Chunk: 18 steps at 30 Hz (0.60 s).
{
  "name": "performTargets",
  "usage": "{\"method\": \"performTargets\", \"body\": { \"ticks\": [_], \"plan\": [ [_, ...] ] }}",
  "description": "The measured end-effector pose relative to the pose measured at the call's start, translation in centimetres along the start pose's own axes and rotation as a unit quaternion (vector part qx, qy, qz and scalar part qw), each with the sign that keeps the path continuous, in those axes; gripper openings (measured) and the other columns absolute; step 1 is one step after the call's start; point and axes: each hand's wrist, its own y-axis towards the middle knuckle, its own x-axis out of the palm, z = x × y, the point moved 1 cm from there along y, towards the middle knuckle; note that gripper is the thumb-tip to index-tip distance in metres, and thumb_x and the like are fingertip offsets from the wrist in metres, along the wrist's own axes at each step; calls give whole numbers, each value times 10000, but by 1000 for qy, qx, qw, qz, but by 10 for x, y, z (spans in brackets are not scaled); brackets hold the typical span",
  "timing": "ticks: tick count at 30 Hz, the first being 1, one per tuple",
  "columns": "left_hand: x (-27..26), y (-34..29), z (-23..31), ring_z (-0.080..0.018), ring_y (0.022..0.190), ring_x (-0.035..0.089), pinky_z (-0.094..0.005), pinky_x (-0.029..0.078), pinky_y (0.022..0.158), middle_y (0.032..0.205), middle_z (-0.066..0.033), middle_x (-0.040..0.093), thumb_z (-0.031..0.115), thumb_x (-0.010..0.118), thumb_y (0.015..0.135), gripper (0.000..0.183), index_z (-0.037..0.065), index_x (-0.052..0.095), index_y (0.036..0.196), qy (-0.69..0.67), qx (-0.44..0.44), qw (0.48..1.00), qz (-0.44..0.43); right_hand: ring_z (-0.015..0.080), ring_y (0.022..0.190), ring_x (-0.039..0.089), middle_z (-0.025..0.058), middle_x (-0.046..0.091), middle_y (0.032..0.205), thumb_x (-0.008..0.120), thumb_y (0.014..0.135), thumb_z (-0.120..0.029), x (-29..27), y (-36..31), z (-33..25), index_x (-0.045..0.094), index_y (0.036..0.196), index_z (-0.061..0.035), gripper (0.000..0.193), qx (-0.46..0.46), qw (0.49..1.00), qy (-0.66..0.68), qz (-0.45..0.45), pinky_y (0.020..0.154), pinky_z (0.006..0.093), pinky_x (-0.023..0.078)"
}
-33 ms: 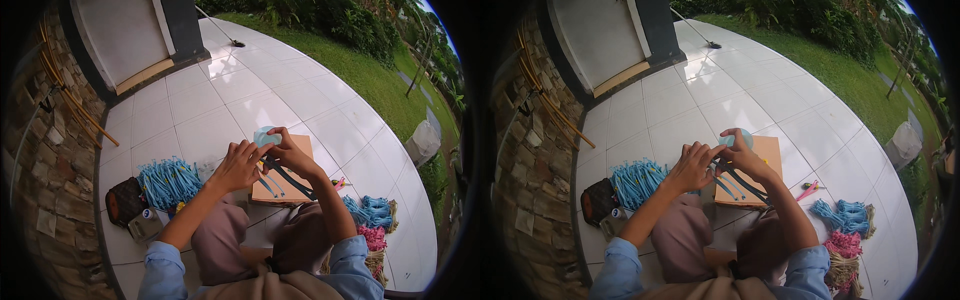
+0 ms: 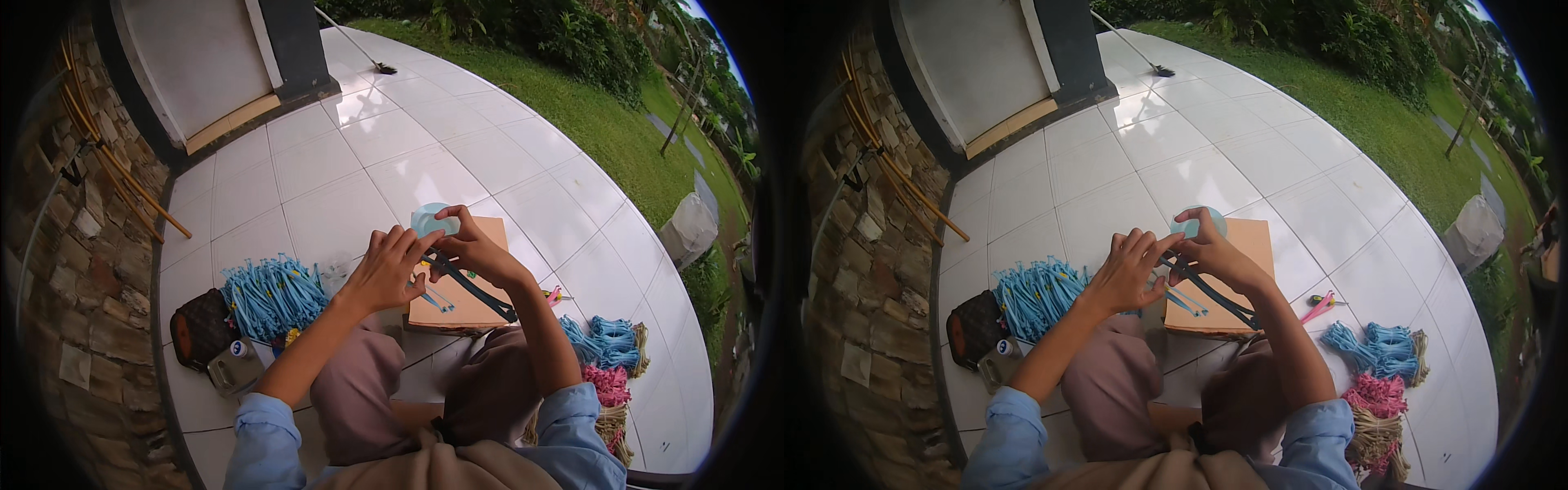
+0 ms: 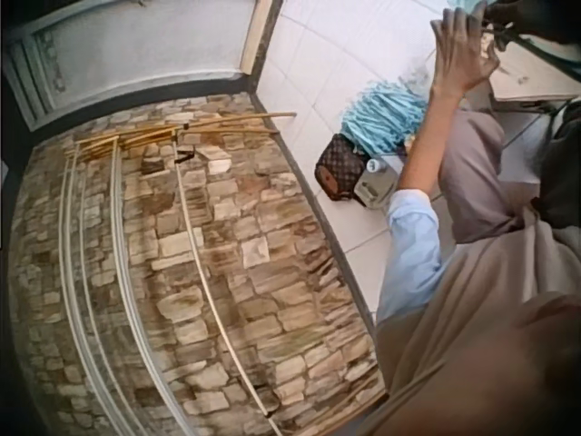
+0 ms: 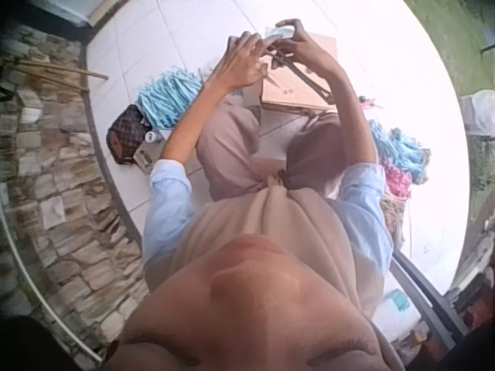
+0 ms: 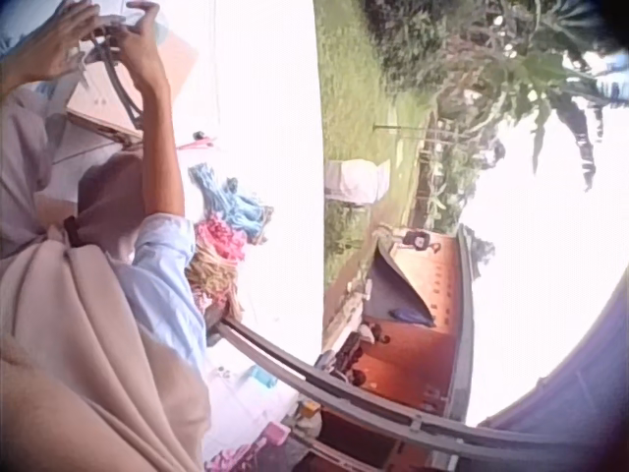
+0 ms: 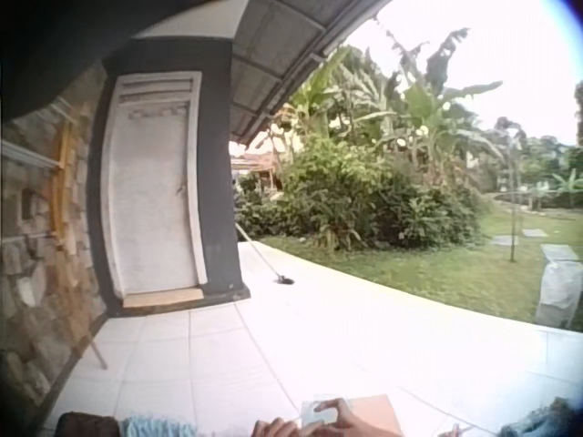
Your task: The person assembles small green flower-like components onto blue plastic strips, applying a liquid from a bowl, and then bundles groups of the finished strips together with string.
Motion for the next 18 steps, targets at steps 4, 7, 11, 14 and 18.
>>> {"method": "performTargets", "body": {
  "ticks": [4, 7, 11, 14, 18],
  "plan": [
    [-2, -1, -11, -165, 793, 447, -337, 281, 722, 783, -17, 452, 247, 652, 761, 336, 141, 567, 1068, 41, -61, 997, 20, 178, 793, 636, 169, 629, 967, 578, 861, -188, -25, -21, -8, 286, 1192, -67, 458, -24, 996, -82, -25, 700, 294, 503],
    [-2, 1, -16, -168, 719, 464, -344, 279, 724, 700, -6, 471, 262, 613, 800, 176, 110, 600, 887, 61, -81, 991, 85, 168, 787, 629, 145, 632, 978, 640, 809, -118, -39, -35, -15, 348, 1166, -60, 464, -75, 986, -148, 9, 699, 273, 492],
    [-2, 0, -20, -156, 680, 514, -344, 323, 739, 640, -11, 545, 222, 590, 830, 126, 98, 586, 807, 96, -89, 985, 112, 144, 808, 589, 103, 633, 918, 674, 766, -45, -44, -39, -19, 408, 1131, -67, 453, -131, 984, -54, 112, 690, 279, 481],
    [-3, -2, -20, -193, 623, 569, -343, 411, 773, 660, -39, 598, 124, 556, 850, 60, 66, 550, 862, 5, -113, 989, 92, 140, 849, 572, 86, 613, 924, 717, 733, -74, -38, -33, -16, 380, 1165, -71, 549, -183, 974, -55, 121, 711, 281, 468],
    [6, -4, -21, -201, 595, 582, -339, 462, 574, 665, -55, 573, 80, 414, 907, 71, 53, 434, 970, -69, -127, 982, 121, 127, 839, 550, 77, 586, 903, 767, 687, -107, -36, -32, -16, 347, 1202, -74, 665, -252, 959, -56, 119, 750, 276, 433]
  ]
}}
